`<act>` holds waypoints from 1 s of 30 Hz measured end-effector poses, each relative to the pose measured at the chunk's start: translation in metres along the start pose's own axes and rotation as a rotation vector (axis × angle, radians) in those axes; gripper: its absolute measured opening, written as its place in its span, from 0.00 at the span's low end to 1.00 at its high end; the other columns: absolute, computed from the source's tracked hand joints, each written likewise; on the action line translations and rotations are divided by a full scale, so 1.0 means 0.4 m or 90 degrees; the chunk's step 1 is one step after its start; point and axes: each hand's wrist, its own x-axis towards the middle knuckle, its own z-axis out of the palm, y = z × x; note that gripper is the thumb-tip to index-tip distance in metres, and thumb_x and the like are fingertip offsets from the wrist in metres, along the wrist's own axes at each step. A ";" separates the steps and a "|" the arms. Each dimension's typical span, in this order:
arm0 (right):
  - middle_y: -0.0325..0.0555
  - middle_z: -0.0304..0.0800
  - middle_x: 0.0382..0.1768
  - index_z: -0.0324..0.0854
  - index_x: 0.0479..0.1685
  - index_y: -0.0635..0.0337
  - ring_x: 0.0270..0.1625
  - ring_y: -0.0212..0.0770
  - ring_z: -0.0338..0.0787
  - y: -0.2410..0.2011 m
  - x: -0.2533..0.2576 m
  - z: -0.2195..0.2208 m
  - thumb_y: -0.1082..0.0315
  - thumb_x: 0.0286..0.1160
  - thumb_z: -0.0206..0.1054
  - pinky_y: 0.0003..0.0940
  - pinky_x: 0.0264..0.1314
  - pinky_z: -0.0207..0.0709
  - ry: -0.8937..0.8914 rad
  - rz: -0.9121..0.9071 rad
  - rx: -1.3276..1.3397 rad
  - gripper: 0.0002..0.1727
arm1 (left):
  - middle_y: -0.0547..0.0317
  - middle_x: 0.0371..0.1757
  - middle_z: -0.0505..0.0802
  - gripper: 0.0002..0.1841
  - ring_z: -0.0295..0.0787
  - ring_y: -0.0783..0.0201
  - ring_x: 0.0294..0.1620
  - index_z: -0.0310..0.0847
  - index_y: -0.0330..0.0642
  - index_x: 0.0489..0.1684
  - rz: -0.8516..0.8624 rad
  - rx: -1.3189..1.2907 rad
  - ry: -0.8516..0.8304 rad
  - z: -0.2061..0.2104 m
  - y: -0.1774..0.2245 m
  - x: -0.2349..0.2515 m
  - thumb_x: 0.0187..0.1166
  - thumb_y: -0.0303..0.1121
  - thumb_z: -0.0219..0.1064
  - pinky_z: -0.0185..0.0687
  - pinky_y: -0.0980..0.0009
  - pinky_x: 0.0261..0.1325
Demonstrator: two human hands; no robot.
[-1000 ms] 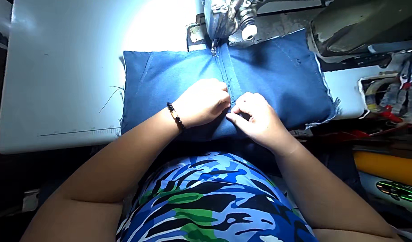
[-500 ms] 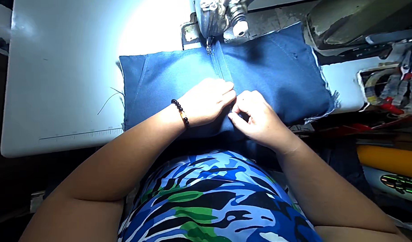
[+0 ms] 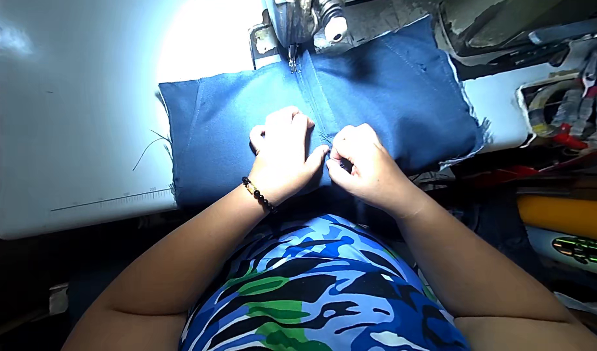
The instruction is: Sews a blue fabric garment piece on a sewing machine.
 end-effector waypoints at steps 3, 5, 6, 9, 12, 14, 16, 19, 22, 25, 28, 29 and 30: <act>0.42 0.77 0.34 0.77 0.19 0.53 0.49 0.46 0.77 0.001 0.002 -0.001 0.63 0.69 0.59 0.45 0.52 0.67 -0.006 0.004 0.005 0.12 | 0.48 0.75 0.80 0.25 0.67 0.46 0.82 0.82 0.46 0.66 0.000 0.010 0.003 0.000 0.009 -0.008 0.78 0.51 0.64 0.57 0.38 0.69; 0.42 0.77 0.34 0.77 0.18 0.53 0.49 0.46 0.77 0.003 0.002 -0.001 0.63 0.69 0.59 0.44 0.52 0.67 -0.004 -0.001 0.010 0.12 | 0.48 0.77 0.79 0.24 0.66 0.47 0.83 0.81 0.45 0.67 -0.005 0.016 0.000 0.001 0.015 -0.011 0.79 0.50 0.63 0.57 0.37 0.70; 0.42 0.77 0.34 0.76 0.18 0.53 0.49 0.46 0.77 0.004 0.002 -0.001 0.63 0.69 0.59 0.44 0.52 0.67 -0.002 -0.005 0.010 0.12 | 0.49 0.76 0.80 0.24 0.66 0.47 0.83 0.82 0.46 0.67 -0.010 0.019 -0.002 0.001 0.017 -0.009 0.79 0.51 0.63 0.56 0.37 0.71; 0.42 0.77 0.34 0.77 0.19 0.53 0.49 0.46 0.77 0.006 0.002 0.001 0.63 0.70 0.59 0.45 0.53 0.67 0.002 -0.010 0.009 0.12 | 0.49 0.74 0.81 0.23 0.67 0.48 0.83 0.83 0.47 0.65 -0.012 0.026 -0.007 0.006 0.017 -0.004 0.78 0.51 0.63 0.55 0.37 0.71; 0.42 0.77 0.34 0.78 0.20 0.54 0.48 0.46 0.77 0.004 0.003 -0.001 0.64 0.70 0.59 0.44 0.52 0.67 0.004 -0.011 0.000 0.12 | 0.49 0.74 0.82 0.23 0.69 0.47 0.82 0.82 0.46 0.64 -0.002 0.040 -0.006 0.010 0.017 -0.004 0.79 0.51 0.63 0.57 0.37 0.70; 0.44 0.78 0.34 0.80 0.21 0.56 0.47 0.46 0.77 0.000 0.003 -0.004 0.65 0.71 0.59 0.43 0.51 0.67 0.006 -0.022 -0.021 0.12 | 0.48 0.74 0.82 0.24 0.70 0.47 0.82 0.82 0.45 0.64 0.003 0.053 -0.005 0.011 0.017 -0.005 0.80 0.52 0.64 0.59 0.37 0.69; 0.48 0.82 0.34 0.84 0.24 0.59 0.44 0.48 0.80 -0.002 0.004 -0.009 0.66 0.71 0.61 0.42 0.48 0.68 0.023 -0.056 -0.046 0.11 | 0.49 0.72 0.83 0.23 0.72 0.46 0.80 0.83 0.44 0.64 0.012 0.066 0.003 0.014 0.017 -0.007 0.80 0.52 0.64 0.60 0.38 0.67; 0.52 0.90 0.37 0.92 0.32 0.61 0.44 0.51 0.87 0.010 0.006 -0.027 0.66 0.76 0.62 0.41 0.47 0.77 0.050 -0.130 -0.099 0.13 | 0.50 0.76 0.82 0.23 0.71 0.48 0.81 0.83 0.44 0.64 0.016 0.076 -0.004 0.015 0.020 -0.008 0.82 0.51 0.62 0.60 0.38 0.68; 0.56 0.91 0.57 0.93 0.38 0.60 0.67 0.57 0.85 0.039 0.007 -0.040 0.65 0.80 0.61 0.52 0.69 0.74 0.039 -0.193 -0.140 0.14 | 0.54 0.81 0.79 0.24 0.68 0.52 0.85 0.82 0.46 0.65 0.022 0.060 -0.006 0.018 0.010 -0.008 0.83 0.54 0.61 0.57 0.38 0.71; 0.51 0.93 0.62 0.95 0.43 0.59 0.73 0.53 0.84 0.065 0.004 -0.033 0.64 0.81 0.60 0.52 0.76 0.69 0.024 -0.241 -0.095 0.16 | 0.57 0.82 0.79 0.25 0.68 0.54 0.86 0.82 0.48 0.69 0.035 0.023 -0.011 0.015 -0.018 -0.011 0.82 0.54 0.61 0.56 0.37 0.74; 0.50 0.94 0.59 0.95 0.45 0.58 0.68 0.49 0.87 0.056 0.002 -0.017 0.64 0.80 0.62 0.48 0.72 0.74 0.008 -0.235 -0.028 0.15 | 0.59 0.83 0.79 0.25 0.68 0.55 0.86 0.83 0.48 0.69 0.065 0.000 -0.012 0.004 -0.055 -0.021 0.82 0.53 0.61 0.55 0.38 0.75; 0.50 0.94 0.58 0.95 0.44 0.59 0.68 0.49 0.87 0.054 0.004 -0.012 0.65 0.79 0.62 0.48 0.72 0.74 0.011 -0.228 -0.008 0.14 | 0.60 0.84 0.78 0.25 0.67 0.55 0.86 0.83 0.48 0.70 0.070 -0.005 -0.015 0.000 -0.062 -0.022 0.82 0.53 0.61 0.55 0.39 0.75; 0.50 0.94 0.58 0.95 0.43 0.59 0.67 0.49 0.87 0.055 0.007 -0.007 0.65 0.79 0.63 0.48 0.71 0.74 0.016 -0.222 0.009 0.14 | 0.60 0.83 0.80 0.25 0.68 0.55 0.86 0.83 0.48 0.68 0.073 -0.010 -0.012 0.000 -0.067 -0.020 0.81 0.54 0.61 0.56 0.39 0.74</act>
